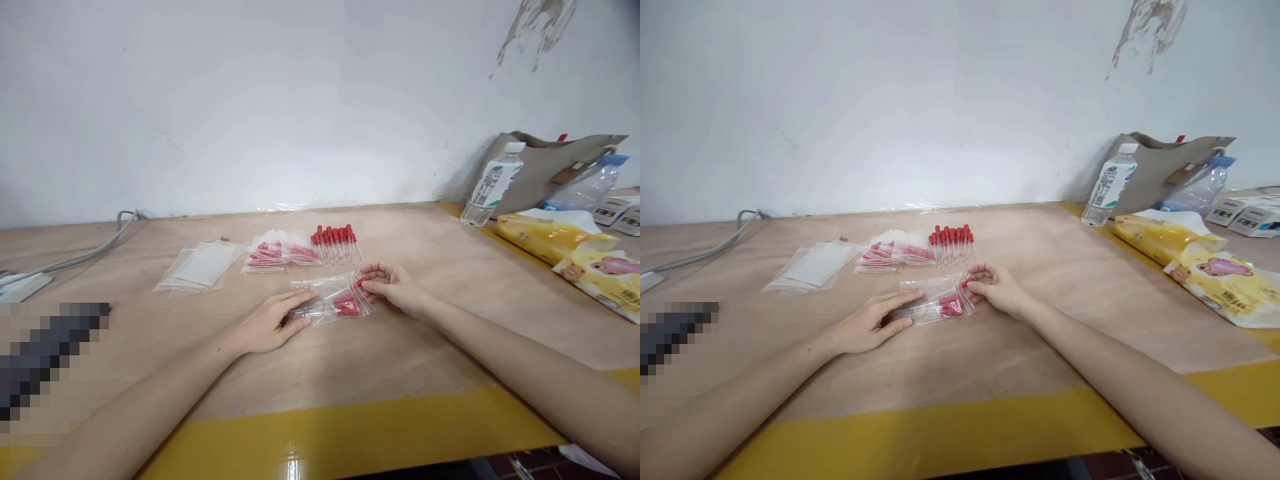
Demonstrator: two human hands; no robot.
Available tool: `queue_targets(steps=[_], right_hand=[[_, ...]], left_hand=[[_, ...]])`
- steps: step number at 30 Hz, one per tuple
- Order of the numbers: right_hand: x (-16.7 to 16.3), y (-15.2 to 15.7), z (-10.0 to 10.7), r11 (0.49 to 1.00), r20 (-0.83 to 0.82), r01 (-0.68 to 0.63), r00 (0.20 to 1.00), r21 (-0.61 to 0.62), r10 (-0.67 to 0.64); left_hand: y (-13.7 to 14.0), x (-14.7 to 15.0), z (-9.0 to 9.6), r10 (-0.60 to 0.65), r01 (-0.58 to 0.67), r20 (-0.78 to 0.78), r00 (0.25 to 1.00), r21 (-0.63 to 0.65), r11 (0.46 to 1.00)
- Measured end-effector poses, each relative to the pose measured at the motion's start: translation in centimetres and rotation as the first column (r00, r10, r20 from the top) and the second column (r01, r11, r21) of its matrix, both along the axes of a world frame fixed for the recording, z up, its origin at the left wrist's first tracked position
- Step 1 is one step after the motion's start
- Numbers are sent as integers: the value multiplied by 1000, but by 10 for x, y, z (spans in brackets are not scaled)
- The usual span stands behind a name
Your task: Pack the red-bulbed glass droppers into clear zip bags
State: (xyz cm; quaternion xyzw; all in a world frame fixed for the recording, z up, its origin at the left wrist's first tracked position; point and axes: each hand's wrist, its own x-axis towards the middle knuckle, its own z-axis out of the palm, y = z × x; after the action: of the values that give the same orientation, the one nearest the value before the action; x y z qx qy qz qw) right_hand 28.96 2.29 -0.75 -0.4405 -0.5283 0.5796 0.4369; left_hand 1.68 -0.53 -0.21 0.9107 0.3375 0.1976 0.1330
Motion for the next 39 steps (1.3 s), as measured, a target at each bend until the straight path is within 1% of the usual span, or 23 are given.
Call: queue_targets(steps=[2,4,9,12,15,18,21,23,24,26,28,29,30,32,34,36,37,39], right_hand=[[-2,0,-2,999,109,-17,994,38,13],[-5,2,-5,997,192,-3,981,71,-11],[-5,6,-9,994,262,60,961,92,-82],[-6,5,-11,983,327,47,939,180,-105],[-10,1,-14,957,337,13,935,288,-115],[-16,-1,-15,946,279,5,955,324,-100],[-15,-1,-14,960,251,17,964,280,-90],[-11,-1,-11,967,311,45,942,249,-124],[-8,-1,-9,972,350,38,929,232,-120],[-3,-2,-5,983,381,-41,924,179,-31],[1,-3,-2,980,337,-163,934,116,115],[1,-4,-1,974,301,-204,939,94,168],[1,-4,0,973,270,-217,944,81,189],[-2,-3,-2,981,235,-178,960,80,155],[-5,-3,-4,987,225,-119,970,108,92],[-8,-4,-5,987,226,-96,972,132,65],[-9,-5,-4,988,237,-100,969,119,70],[-7,-5,-2,993,264,-106,961,51,89]], left_hand=[[0,0,0,-7,6,9,1000,1,1000],[0,1,0,-4,4,5,1000,0,1000],[-1,2,2,17,-17,-19,1000,-14,1000],[-1,2,2,16,-16,-13,1000,-16,1000],[-1,2,2,15,-15,-7,1000,-12,1000],[-1,1,2,11,-11,-14,1000,-4,1000],[-1,1,2,11,-11,-23,1000,-4,1000],[-1,1,2,15,-15,-29,999,-9,1000],[-1,1,2,16,-17,-31,999,-10,1000],[0,1,1,14,-14,-25,1000,-5,1000],[0,0,0,8,-8,-18,1000,6,1000],[1,0,-1,6,-5,-17,1000,11,1000],[1,0,-1,3,-3,-18,1000,15,1000],[1,0,-2,-1,2,-27,1000,19,1000],[2,0,-2,-5,6,-40,999,16,1000],[2,0,-3,-4,5,-47,999,12,1000],[3,0,-3,-5,6,-47,999,12,1000],[3,0,-3,-7,8,-41,999,13,1000]])
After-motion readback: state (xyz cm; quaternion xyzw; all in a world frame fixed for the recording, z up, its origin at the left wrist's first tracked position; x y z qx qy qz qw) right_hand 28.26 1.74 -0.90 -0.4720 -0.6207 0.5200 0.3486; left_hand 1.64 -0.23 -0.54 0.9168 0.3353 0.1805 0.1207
